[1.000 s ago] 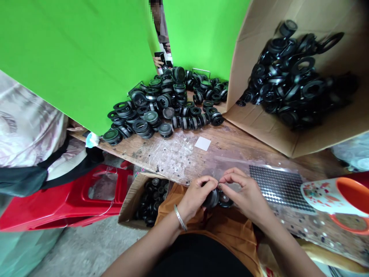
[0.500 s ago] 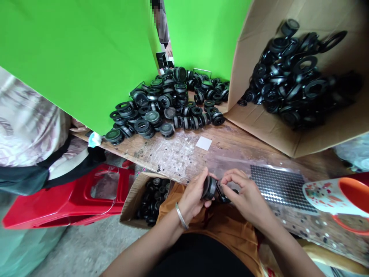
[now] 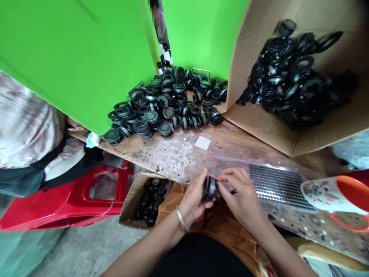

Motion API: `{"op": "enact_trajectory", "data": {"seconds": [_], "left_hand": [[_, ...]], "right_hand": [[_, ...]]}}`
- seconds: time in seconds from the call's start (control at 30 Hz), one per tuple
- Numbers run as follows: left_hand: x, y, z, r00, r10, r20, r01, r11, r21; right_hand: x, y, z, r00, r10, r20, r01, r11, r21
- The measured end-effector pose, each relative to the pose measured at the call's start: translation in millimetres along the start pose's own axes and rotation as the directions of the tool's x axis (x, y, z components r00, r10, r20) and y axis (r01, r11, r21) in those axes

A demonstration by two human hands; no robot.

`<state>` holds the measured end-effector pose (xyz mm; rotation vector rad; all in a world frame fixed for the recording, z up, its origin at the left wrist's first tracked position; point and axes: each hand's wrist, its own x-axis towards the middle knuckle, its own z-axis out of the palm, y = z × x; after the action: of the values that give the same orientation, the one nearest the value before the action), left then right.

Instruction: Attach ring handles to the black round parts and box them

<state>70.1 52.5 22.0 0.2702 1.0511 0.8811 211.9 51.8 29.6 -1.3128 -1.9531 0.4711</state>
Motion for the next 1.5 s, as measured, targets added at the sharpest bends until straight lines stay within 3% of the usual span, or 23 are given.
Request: {"op": "enact_trajectory", "data": {"seconds": [0.23, 0.4, 0.53, 0.6, 0.7, 0.87, 1.13, 1.5], "left_hand": [[3, 3, 0.0, 0.997, -0.070, 0.030, 0.073, 0.989, -0.129], [5, -3, -1.2, 1.000, 0.017, -0.001, -0.017, 0.999, -0.050], [9, -9, -4.1, 1.000, -0.002, 0.008, 0.002, 0.999, 0.038], [11, -9, -4.9, 0.998, -0.034, 0.059, 0.032, 0.999, 0.034], [14, -3, -5.1, 0.992, -0.059, 0.109, 0.064, 0.997, -0.034], [18, 6, -4.0, 0.989, -0.093, 0.118, 0.107, 0.987, -0.120], [13, 9, -2.5, 0.989, -0.119, 0.093, 0.130, 0.983, -0.128], [14, 3, -6.0, 0.990, 0.141, -0.010, -0.141, 0.988, -0.056]], "right_hand": [[-11, -3, 8, 0.971, -0.209, -0.114, 0.192, 0.971, -0.141], [-20, -2, 13, 0.956, -0.290, -0.041, 0.276, 0.939, -0.206], [-22, 15, -2, 0.981, -0.180, 0.067, 0.185, 0.978, -0.092], [-21, 36, -16, 0.997, -0.076, 0.033, 0.078, 0.995, -0.065], [-21, 76, -35, 0.993, 0.090, -0.076, -0.104, 0.973, -0.207], [-23, 119, -36, 0.961, 0.270, 0.056, -0.233, 0.904, -0.358], [-19, 125, -27, 0.952, 0.293, 0.092, -0.232, 0.884, -0.406], [-19, 127, -29, 0.951, 0.302, 0.059, -0.257, 0.886, -0.387]]}}
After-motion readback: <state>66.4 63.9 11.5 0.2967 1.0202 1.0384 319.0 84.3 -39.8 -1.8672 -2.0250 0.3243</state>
